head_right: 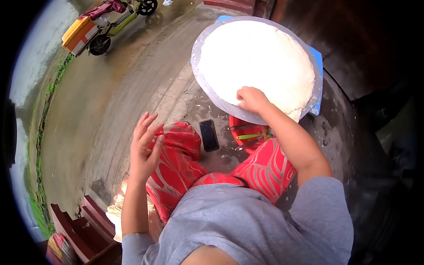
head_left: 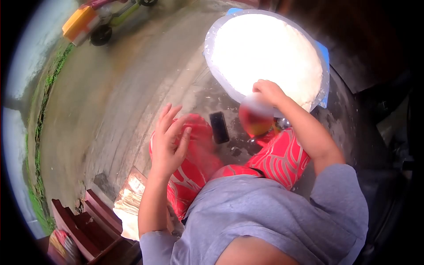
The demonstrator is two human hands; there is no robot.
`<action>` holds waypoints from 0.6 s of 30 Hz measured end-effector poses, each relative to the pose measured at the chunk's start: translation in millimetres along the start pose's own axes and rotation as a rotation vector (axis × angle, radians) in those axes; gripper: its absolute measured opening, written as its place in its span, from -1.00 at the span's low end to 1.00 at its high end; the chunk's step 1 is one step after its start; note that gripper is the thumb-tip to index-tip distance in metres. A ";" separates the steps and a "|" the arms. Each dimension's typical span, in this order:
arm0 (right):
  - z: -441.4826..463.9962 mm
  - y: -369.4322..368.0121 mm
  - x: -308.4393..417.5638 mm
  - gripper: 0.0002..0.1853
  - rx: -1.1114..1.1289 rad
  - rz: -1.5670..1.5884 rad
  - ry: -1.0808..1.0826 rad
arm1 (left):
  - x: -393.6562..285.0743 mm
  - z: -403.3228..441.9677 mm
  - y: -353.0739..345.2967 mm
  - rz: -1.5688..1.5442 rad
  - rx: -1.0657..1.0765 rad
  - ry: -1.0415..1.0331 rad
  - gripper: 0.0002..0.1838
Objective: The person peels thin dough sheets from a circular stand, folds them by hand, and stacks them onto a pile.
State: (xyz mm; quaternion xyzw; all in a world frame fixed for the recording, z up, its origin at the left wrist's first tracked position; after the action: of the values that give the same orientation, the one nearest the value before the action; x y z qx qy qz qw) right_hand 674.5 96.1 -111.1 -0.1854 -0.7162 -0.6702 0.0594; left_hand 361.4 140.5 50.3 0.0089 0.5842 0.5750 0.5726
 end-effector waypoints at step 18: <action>10.8 -1.4 -17.4 -0.90 -0.019 0.217 -0.122 | 9.9 56.2 -249.9 0.503 1.005 -0.159 -0.32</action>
State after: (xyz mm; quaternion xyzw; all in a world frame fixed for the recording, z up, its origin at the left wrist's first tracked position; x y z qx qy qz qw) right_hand 691.9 103.4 -119.2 -0.3025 -0.6880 -0.6540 0.0862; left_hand 558.1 99.7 -108.8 0.4626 0.7211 0.3426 0.3855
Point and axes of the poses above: each hand's wrist, its own z-axis towards the middle knuckle, its own y-axis out of the back of the hand, x = y × z, the point moved 10 cm from there along z, towards the middle knuckle, and after that the axes turned 1 degree about y, right-handed, at the moved point
